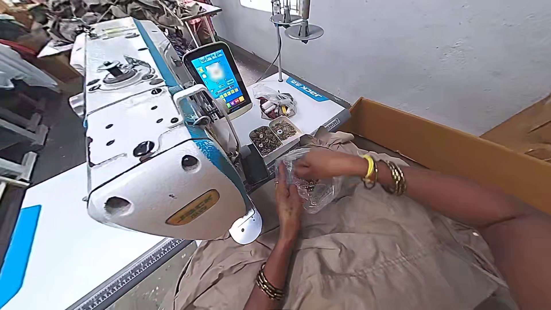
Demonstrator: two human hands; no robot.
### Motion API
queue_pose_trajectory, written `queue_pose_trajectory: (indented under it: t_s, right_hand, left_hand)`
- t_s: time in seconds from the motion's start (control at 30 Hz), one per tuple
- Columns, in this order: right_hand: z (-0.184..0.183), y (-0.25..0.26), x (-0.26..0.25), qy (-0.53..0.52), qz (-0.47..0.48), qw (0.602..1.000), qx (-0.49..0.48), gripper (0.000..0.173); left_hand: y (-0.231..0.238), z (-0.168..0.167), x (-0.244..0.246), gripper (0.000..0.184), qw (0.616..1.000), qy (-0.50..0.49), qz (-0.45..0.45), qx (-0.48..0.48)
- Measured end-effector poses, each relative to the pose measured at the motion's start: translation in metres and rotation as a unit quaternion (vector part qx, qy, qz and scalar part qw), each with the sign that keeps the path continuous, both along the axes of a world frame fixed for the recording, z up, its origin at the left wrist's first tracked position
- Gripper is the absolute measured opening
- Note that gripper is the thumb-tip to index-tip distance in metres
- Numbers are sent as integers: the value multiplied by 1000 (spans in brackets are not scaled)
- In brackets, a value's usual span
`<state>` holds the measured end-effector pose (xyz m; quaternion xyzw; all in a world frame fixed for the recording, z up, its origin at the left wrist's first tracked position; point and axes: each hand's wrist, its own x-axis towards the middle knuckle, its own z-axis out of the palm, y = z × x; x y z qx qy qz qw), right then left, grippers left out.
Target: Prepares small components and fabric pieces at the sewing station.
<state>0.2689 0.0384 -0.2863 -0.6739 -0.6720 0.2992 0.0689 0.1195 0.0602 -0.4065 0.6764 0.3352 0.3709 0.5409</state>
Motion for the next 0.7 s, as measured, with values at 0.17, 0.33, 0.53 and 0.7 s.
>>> queue_pose_trajectory:
  t_s: [0.17,0.33,0.53,0.7]
  right_hand:
    - [4,87,22,-80,-91,989,87,43]
    - [-47,161,20,-123,-183,963,155,43]
    - [-36,172,8,-149,-203,960,124,30]
    - [-3,150,28,-80,-179,968,156,30]
  left_hand:
    - [-10,-12,7,62,976,195,-73,60]
    - [-6,-16,3,63,982,176,-67,32]
    - [-3,-21,4,62,985,158,-58,29]
    - [-1,-23,3,61,987,150,-55,34]
